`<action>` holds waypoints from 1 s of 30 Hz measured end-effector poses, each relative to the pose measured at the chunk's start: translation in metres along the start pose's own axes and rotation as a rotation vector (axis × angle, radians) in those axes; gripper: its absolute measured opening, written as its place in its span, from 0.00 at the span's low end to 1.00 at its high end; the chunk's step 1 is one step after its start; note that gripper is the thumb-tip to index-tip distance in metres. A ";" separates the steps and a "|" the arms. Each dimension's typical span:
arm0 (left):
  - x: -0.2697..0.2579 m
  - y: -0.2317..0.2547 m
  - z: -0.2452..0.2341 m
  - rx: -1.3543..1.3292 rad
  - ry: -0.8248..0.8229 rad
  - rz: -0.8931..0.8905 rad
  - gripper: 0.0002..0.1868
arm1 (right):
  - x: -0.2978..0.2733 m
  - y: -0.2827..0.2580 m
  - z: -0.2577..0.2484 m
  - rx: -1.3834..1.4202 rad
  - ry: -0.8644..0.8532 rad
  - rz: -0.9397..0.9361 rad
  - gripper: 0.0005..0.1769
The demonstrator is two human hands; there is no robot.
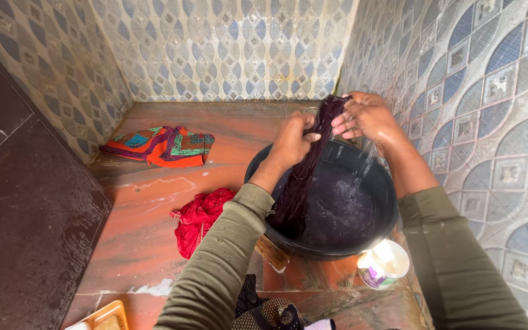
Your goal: The person washes a dark purple garment and a red patterned cloth by hand in a black basin filled with water. They agitate, rinse, and wring out each item, then hang the purple garment on a wall hook. The red cloth is rinsed again and left in the basin.
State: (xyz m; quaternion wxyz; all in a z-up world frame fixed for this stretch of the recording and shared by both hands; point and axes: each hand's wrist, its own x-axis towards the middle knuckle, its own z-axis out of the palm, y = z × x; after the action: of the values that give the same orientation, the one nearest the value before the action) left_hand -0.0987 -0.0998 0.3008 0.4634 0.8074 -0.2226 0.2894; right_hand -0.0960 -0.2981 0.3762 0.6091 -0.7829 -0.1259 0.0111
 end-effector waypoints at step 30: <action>-0.062 -0.105 -0.033 0.592 -0.056 -0.563 0.07 | -0.006 -0.001 -0.025 -0.084 0.530 -0.473 0.03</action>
State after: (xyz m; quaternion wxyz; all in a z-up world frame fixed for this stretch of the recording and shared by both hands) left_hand -0.0868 -0.0158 0.2080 0.2660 0.9429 0.0872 0.1806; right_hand -0.0974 -0.3228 0.3831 0.5735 -0.7321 -0.1418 -0.3391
